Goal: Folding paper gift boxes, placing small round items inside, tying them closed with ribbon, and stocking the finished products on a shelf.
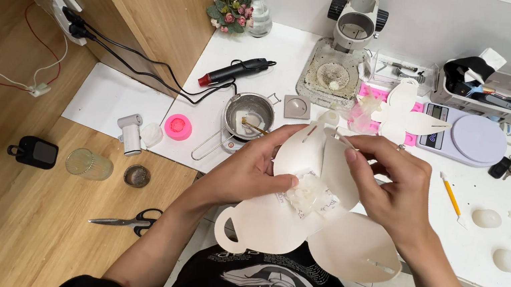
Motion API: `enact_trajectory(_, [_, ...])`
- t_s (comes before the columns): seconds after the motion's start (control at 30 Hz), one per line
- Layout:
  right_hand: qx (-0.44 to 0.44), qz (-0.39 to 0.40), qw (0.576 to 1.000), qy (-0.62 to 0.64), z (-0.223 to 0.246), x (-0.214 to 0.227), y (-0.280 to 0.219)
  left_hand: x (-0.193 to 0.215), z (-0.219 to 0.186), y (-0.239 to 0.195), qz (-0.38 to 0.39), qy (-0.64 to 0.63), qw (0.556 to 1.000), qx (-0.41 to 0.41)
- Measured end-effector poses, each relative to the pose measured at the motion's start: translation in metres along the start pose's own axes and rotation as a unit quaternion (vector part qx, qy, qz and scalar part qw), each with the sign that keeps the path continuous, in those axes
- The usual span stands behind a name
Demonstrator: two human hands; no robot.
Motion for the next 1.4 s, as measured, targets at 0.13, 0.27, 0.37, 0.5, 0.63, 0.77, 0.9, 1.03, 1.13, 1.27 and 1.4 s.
enact_trajectory(0.13, [-0.072,0.054,0.987,0.132,-0.029,-0.015,-0.01,0.002,0.005,0.0,-0.003,-0.027,1.0,0.005])
enact_trajectory(0.27, [-0.103,0.149,0.955,0.234,-0.022,-0.035,-0.011,0.002,-0.002,-0.002,-0.022,0.03,0.999,-0.007])
enact_trajectory(0.37, [-0.108,0.166,0.947,0.254,-0.022,-0.041,-0.012,-0.003,-0.003,-0.005,-0.022,0.047,0.999,-0.006])
enact_trajectory(0.5, [-0.114,0.109,0.966,0.206,-0.024,-0.031,-0.009,-0.008,-0.007,-0.009,-0.039,0.07,0.997,-0.002])
enact_trajectory(0.63, [-0.142,0.097,0.983,0.057,-0.01,-0.022,-0.009,-0.016,-0.009,-0.014,-0.038,0.01,0.999,0.015])
enact_trajectory(0.77, [-0.073,0.068,0.991,-0.092,0.01,-0.012,-0.004,-0.019,-0.017,-0.018,-0.077,0.208,0.975,0.026])
enact_trajectory(0.9, [0.044,0.087,0.983,-0.158,0.04,-0.016,-0.004,-0.024,-0.019,-0.021,-0.073,0.266,0.961,0.005])
enact_trajectory(1.03, [0.063,0.118,0.974,-0.183,0.041,-0.022,-0.01,-0.021,-0.007,-0.023,-0.064,0.274,0.958,0.054])
enact_trajectory(1.13, [0.062,0.132,0.973,-0.18,0.038,-0.026,-0.013,-0.018,-0.001,-0.023,-0.058,0.275,0.957,0.07])
enact_trajectory(1.27, [0.047,0.135,0.972,-0.184,0.03,-0.026,-0.015,-0.02,0.003,-0.023,-0.051,0.276,0.955,0.1])
enact_trajectory(1.4, [0.045,0.132,0.97,-0.199,0.026,-0.028,-0.015,-0.036,-0.011,-0.02,-0.027,0.285,0.955,0.074])
Point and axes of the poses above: each hand's wrist, its own y-axis towards the middle knuckle, its own x-axis out of the back of the hand, z = x × y, the point moved 10 cm from there along y, towards the middle knuckle, and after that the axes turned 6 degrees about -y, right-handed, at the moved point
